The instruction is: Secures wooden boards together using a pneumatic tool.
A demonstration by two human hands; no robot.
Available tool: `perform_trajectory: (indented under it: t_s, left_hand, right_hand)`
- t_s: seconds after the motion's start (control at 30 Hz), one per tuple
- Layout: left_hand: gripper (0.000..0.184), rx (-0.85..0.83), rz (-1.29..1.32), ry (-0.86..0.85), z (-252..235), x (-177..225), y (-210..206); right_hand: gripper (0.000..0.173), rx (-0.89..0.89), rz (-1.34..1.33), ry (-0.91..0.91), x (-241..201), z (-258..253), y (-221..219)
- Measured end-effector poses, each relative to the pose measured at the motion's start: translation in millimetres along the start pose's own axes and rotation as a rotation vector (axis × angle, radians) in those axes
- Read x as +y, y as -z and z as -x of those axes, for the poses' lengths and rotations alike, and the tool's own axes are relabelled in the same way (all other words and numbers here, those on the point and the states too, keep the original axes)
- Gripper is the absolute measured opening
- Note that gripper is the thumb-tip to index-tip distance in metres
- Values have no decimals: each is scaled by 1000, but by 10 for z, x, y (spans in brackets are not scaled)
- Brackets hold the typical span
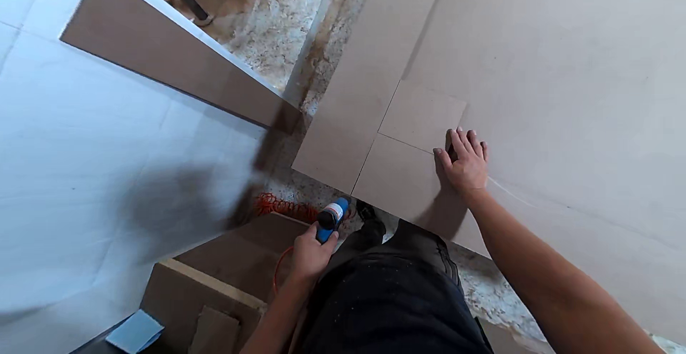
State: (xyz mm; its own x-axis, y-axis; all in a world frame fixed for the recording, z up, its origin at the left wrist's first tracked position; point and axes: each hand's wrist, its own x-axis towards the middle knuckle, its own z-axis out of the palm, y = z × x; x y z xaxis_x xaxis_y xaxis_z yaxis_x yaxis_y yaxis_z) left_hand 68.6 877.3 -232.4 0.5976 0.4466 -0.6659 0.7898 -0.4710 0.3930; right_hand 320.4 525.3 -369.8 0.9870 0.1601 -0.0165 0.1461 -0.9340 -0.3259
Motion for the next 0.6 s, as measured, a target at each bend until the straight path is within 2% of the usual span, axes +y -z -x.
perform_trajectory:
  t_s: [0.23,0.6]
  left_hand:
    - [35,50,-140,-40,-94,157,-77]
    - [34,32,-252,60,-96,410,-48]
  right_hand:
    - [72,-5,-5,2,11,-11,12]
    - [72,-10,-15,-5,5,-16,20]
